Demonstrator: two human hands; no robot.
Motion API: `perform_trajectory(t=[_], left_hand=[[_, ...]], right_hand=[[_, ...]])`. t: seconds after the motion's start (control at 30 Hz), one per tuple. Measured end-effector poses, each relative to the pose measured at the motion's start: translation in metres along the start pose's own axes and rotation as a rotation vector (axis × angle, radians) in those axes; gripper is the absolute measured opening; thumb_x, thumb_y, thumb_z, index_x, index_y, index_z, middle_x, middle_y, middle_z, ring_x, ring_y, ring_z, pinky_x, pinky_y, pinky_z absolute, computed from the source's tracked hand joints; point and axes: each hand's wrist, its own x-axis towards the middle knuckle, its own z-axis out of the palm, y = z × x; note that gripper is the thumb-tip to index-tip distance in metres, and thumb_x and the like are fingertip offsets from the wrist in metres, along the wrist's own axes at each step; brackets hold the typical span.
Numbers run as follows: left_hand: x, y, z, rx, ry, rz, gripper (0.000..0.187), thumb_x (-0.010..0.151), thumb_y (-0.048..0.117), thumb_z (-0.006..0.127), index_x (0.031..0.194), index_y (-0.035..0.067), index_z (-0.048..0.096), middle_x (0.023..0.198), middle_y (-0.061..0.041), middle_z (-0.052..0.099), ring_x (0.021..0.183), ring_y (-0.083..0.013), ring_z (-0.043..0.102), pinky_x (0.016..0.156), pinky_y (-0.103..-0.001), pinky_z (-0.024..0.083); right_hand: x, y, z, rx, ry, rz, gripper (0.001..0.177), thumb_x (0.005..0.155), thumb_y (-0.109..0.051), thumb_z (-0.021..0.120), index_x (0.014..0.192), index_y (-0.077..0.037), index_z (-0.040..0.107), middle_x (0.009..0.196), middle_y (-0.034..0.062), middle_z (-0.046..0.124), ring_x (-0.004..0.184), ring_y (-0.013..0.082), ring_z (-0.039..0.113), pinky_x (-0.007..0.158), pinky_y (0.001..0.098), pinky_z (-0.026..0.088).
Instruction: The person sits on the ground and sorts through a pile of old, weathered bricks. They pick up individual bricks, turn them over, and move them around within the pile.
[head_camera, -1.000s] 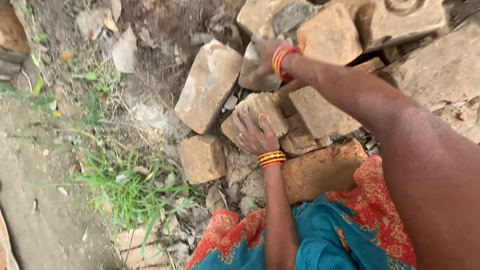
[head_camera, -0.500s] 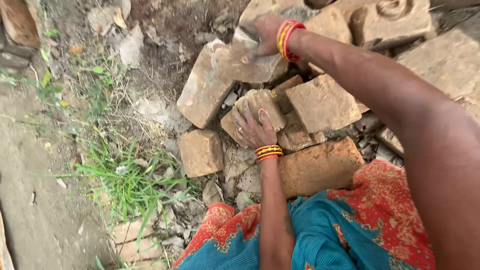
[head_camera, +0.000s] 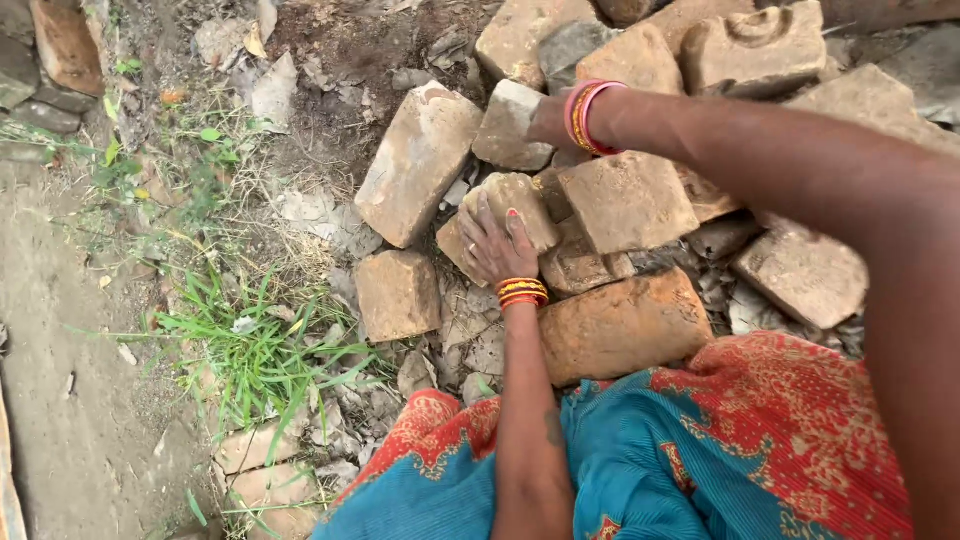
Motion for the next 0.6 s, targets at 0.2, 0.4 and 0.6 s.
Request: perform_trajectory(t=[0.2, 0.4, 0.6], left_hand=[[-0.006, -0.009, -0.001, -0.104, -0.028, 0.050, 0.066, 0.103, 0.058, 0.038, 0.161, 0.026, 0.034, 0.169, -0.019, 0.025, 0.154, -0.0422, 0.024, 0.120, -0.064, 0.017], [-0.054, 0.046, -0.012, -0.015, 0.032, 0.285, 0.069, 0.103, 0.068, 0.031, 0.161, 0.031, 0.038, 0.175, -0.012, 0.026, 0.165, -0.0342, 0.019, 0.130, -0.073, 0.004], [-0.066, 0.095, -0.056, 0.072, -0.200, 0.533, 0.112, 0.074, 0.087, 0.056, 0.163, 0.024, 0.029, 0.172, -0.017, 0.018, 0.160, -0.0390, 0.011, 0.113, -0.081, -0.004]], right_hand=[[-0.062, 0.006, 0.024, 0.002, 0.043, -0.204, 0.071, 0.080, -0.040, 0.084, 0.140, -0.015, 0.057, 0.133, 0.0130, 0.066, 0.125, 0.0346, 0.062, 0.107, 0.0451, 0.051], [-0.136, 0.058, 0.061, 0.149, -0.062, -0.010, 0.089, 0.079, -0.050, 0.085, 0.151, -0.019, 0.043, 0.144, 0.0150, 0.056, 0.134, 0.0351, 0.054, 0.113, 0.0465, 0.045], [-0.215, 0.071, 0.056, 0.083, -0.271, 0.198, 0.134, 0.062, -0.064, 0.092, 0.162, -0.037, 0.007, 0.172, 0.0067, 0.012, 0.145, 0.0392, 0.043, 0.123, 0.0534, 0.036]])
